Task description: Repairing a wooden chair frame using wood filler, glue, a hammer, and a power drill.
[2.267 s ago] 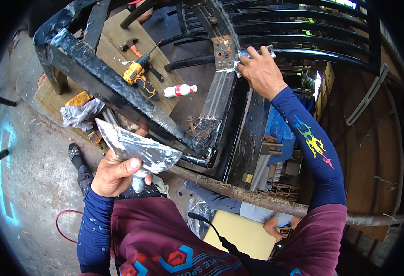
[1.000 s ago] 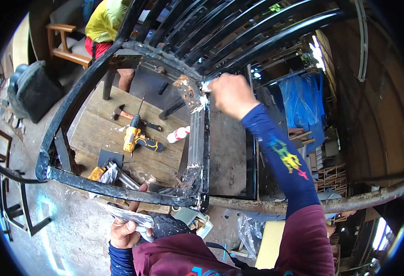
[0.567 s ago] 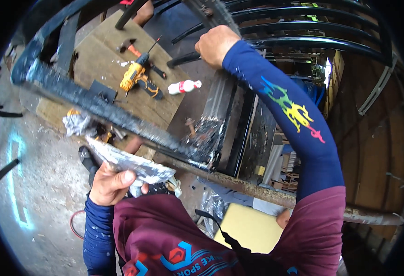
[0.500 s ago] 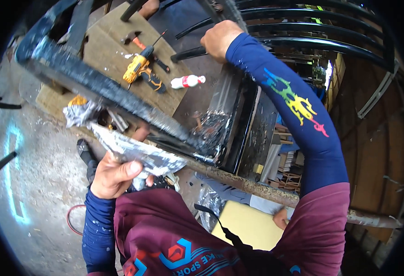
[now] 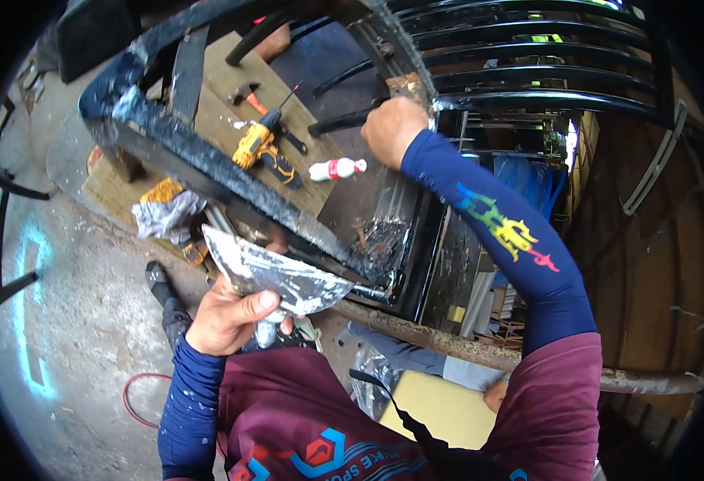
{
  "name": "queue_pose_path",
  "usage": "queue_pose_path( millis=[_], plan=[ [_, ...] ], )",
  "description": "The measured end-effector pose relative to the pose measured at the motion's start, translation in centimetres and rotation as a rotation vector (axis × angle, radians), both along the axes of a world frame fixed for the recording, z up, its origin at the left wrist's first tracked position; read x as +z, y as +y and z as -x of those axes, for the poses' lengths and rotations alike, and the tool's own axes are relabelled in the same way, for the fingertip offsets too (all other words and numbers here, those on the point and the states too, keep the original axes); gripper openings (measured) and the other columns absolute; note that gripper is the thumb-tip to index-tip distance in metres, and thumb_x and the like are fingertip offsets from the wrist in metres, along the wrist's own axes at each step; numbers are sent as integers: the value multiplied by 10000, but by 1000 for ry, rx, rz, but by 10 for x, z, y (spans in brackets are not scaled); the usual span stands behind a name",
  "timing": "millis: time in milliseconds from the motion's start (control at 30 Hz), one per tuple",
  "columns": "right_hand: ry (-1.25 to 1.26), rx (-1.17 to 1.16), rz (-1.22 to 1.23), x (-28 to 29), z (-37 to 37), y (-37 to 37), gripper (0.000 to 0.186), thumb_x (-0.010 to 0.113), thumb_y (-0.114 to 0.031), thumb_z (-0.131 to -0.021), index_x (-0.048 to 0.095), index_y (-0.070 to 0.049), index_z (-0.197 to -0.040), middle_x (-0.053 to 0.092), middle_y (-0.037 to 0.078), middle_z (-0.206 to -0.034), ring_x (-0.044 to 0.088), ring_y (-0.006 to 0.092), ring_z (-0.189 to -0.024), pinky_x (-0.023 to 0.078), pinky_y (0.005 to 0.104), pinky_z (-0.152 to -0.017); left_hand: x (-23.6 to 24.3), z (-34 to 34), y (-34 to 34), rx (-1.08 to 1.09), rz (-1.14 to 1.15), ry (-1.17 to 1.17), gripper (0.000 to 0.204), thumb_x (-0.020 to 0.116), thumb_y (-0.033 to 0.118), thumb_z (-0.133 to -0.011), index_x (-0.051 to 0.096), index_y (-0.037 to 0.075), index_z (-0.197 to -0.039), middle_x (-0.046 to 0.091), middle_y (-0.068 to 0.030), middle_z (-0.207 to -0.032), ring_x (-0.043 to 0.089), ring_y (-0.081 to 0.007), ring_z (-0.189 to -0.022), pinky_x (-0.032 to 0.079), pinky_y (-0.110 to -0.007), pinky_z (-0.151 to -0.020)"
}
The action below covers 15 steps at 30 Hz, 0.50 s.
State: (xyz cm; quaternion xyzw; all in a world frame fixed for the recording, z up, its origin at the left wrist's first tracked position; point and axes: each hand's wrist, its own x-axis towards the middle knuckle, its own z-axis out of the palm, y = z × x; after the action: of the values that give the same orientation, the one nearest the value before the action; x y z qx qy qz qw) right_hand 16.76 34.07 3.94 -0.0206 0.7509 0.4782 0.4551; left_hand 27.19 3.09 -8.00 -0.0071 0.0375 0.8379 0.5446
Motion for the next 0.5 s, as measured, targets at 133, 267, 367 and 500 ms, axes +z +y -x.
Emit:
queue_pose_path(
  millis=[133, 267, 367, 500],
  plan=[
    [-32, 46, 60, 10, 0, -4, 237, 573, -176, -906, 776, -140, -1024, 768, 66, -1017, 742, 254, -956, 580, 399, -808, -4, 3, -1, -21, -42, -15, 611, 706, 86, -922, 424, 28, -1460, 658, -209, -1205, 688, -314, -967, 571, -393, -680],
    [284, -127, 310, 99, 37, 23, 271, 649, -168, -805, 761, -89, -1039, 738, 181, -1058, 722, 338, -980, 576, 445, -845, 0, 5, -4, -12, 32, 4, 656, 725, 106, -905, 403, -10, -1465, 651, -232, -1205, 692, -332, -949, 575, -400, -661],
    [718, -154, 304, 146, 4, 77, 219, 655, -135, -792, 765, -81, -973, 731, 213, -967, 710, 380, -942, 564, 469, -851, 3, 3, -1, -16, 22, 21, 633, 714, 110, -913, 420, -10, -1460, 646, -243, -1212, 693, -338, -953, 579, -403, -660],
    [992, -260, 390, 119, -38, 97, 204, 628, -117, -815, 774, -109, -957, 714, 245, -951, 696, 417, -917, 553, 499, -866, -2, 4, 0, 3, -11, 5, 555, 719, 113, -908, 505, -14, -1405, 523, -255, -1401, 703, -354, -934, 594, -413, -653]
  ],
)
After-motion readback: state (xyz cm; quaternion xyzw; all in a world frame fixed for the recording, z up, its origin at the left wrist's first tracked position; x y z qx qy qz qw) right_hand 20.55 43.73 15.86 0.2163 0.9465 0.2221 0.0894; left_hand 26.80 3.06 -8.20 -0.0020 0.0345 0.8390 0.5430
